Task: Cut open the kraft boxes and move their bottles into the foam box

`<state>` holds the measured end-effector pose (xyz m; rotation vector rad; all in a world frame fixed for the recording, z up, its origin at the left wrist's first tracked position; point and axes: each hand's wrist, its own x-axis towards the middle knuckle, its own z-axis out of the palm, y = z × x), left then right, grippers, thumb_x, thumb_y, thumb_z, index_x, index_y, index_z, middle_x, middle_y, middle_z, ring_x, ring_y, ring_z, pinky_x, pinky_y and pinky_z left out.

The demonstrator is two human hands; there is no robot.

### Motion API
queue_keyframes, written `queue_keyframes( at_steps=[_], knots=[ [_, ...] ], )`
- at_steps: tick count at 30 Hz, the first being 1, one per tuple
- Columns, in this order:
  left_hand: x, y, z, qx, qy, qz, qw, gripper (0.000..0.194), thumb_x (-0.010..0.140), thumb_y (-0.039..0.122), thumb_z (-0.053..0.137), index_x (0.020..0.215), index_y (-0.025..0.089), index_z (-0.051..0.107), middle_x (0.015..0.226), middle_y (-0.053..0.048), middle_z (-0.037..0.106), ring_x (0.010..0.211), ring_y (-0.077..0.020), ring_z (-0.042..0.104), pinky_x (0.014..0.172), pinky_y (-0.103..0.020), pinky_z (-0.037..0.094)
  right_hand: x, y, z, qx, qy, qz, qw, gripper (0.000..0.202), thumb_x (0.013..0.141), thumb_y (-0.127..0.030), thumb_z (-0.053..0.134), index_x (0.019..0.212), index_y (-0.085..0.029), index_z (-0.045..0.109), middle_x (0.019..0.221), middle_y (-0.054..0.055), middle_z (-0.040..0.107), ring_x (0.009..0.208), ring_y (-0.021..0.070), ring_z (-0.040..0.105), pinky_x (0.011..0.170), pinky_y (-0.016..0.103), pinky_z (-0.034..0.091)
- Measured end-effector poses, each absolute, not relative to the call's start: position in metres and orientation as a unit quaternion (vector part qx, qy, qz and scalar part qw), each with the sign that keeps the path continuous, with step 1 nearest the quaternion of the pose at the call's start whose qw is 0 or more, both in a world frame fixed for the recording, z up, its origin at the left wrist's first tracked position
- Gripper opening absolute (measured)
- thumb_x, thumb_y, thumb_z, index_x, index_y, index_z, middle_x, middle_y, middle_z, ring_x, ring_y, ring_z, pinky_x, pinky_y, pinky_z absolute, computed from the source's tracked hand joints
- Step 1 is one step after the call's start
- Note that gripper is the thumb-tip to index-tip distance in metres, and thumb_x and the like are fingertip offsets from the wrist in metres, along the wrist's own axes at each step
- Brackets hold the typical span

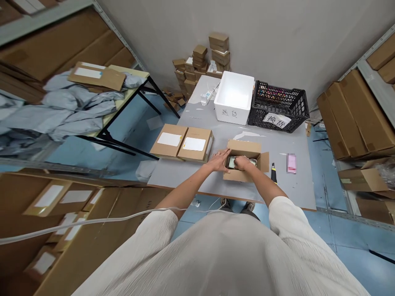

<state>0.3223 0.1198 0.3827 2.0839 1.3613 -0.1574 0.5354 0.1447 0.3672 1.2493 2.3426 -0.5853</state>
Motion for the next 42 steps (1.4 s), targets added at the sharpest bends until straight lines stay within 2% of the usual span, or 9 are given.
queue_keyframes(
  at_steps=[5,9,15,20,23,28,33,38,42],
  knots=[
    [0.321,0.122,0.376,0.791,0.514,-0.058,0.327,0.155,0.067,0.081,0.088,0.181,0.036,-0.007,0.190,-0.008,-0.005,0.166,-0.0556,0.026,0.128,-0.063,0.034,0.526,0.147,0.361,0.437,0.855,-0.167,0.224,0.054,0.089,-0.032,0.089,0.136,-0.013,0.073,0.143,0.025,0.068,0.129,0.0385,0.071,0.105,0.040,0.057],
    [0.321,0.122,0.375,0.789,0.514,-0.052,0.331,0.156,0.066,0.082,0.089,0.181,0.036,-0.007,0.190,-0.009,-0.006,0.165,-0.0555,0.028,0.128,-0.064,0.034,0.521,0.146,0.355,0.428,0.857,-0.162,0.236,0.058,0.089,-0.029,0.089,0.140,-0.012,0.067,0.138,0.025,0.073,0.131,0.0383,0.070,0.107,0.042,0.056],
    [0.322,0.121,0.379,0.785,0.517,-0.050,0.338,0.158,0.065,0.085,0.087,0.181,0.033,-0.006,0.190,-0.010,-0.004,0.165,-0.0568,0.027,0.129,-0.066,0.032,0.517,0.150,0.351,0.426,0.854,-0.156,0.254,0.065,0.087,-0.035,0.091,0.142,-0.018,0.062,0.138,0.022,0.075,0.129,0.0383,0.072,0.104,0.043,0.057],
    [0.323,0.121,0.377,0.787,0.515,-0.046,0.336,0.158,0.065,0.083,0.088,0.181,0.032,-0.006,0.190,-0.011,-0.002,0.164,-0.0560,0.031,0.128,-0.066,0.032,0.519,0.151,0.348,0.434,0.855,-0.145,0.244,0.069,0.085,-0.031,0.089,0.145,-0.018,0.058,0.138,0.021,0.075,0.127,0.0360,0.072,0.106,0.041,0.055],
    [0.323,0.121,0.372,0.788,0.516,-0.047,0.332,0.160,0.064,0.082,0.089,0.181,0.031,-0.006,0.190,-0.012,-0.002,0.163,-0.0568,0.031,0.128,-0.066,0.034,0.527,0.149,0.346,0.440,0.858,-0.140,0.226,0.070,0.084,-0.035,0.089,0.144,-0.018,0.058,0.140,0.021,0.072,0.130,0.0369,0.068,0.110,0.043,0.052],
    [0.322,0.122,0.367,0.789,0.514,-0.042,0.334,0.161,0.063,0.080,0.091,0.181,0.033,-0.007,0.190,-0.013,-0.004,0.164,-0.0563,0.030,0.127,-0.064,0.035,0.539,0.145,0.346,0.458,0.851,-0.161,0.201,0.055,0.092,-0.044,0.080,0.137,-0.020,0.060,0.144,0.018,0.069,0.132,0.0356,0.065,0.112,0.043,0.049],
    [0.322,0.123,0.366,0.786,0.518,-0.044,0.335,0.160,0.064,0.079,0.091,0.181,0.034,-0.009,0.190,-0.011,-0.005,0.165,-0.0551,0.029,0.128,-0.063,0.035,0.537,0.141,0.350,0.496,0.829,-0.184,0.184,0.053,0.088,-0.040,0.079,0.133,-0.020,0.059,0.139,0.016,0.071,0.128,0.0347,0.065,0.106,0.041,0.049],
    [0.325,0.124,0.359,0.781,0.523,-0.044,0.338,0.164,0.063,0.080,0.091,0.179,0.034,-0.015,0.190,-0.012,-0.006,0.167,-0.0550,0.025,0.130,-0.065,0.031,0.541,0.139,0.367,0.517,0.813,-0.212,0.165,0.054,0.081,-0.041,0.084,0.124,-0.021,0.058,0.126,0.014,0.074,0.116,0.0332,0.067,0.092,0.036,0.049],
    [0.325,0.127,0.358,0.782,0.519,-0.046,0.343,0.165,0.064,0.076,0.092,0.179,0.032,-0.017,0.189,-0.015,-0.008,0.169,-0.0545,0.020,0.131,-0.065,0.028,0.555,0.136,0.392,0.529,0.817,-0.207,0.100,0.045,0.082,-0.038,0.080,0.117,-0.023,0.057,0.117,0.011,0.075,0.103,0.0303,0.067,0.081,0.034,0.047]
  ],
)
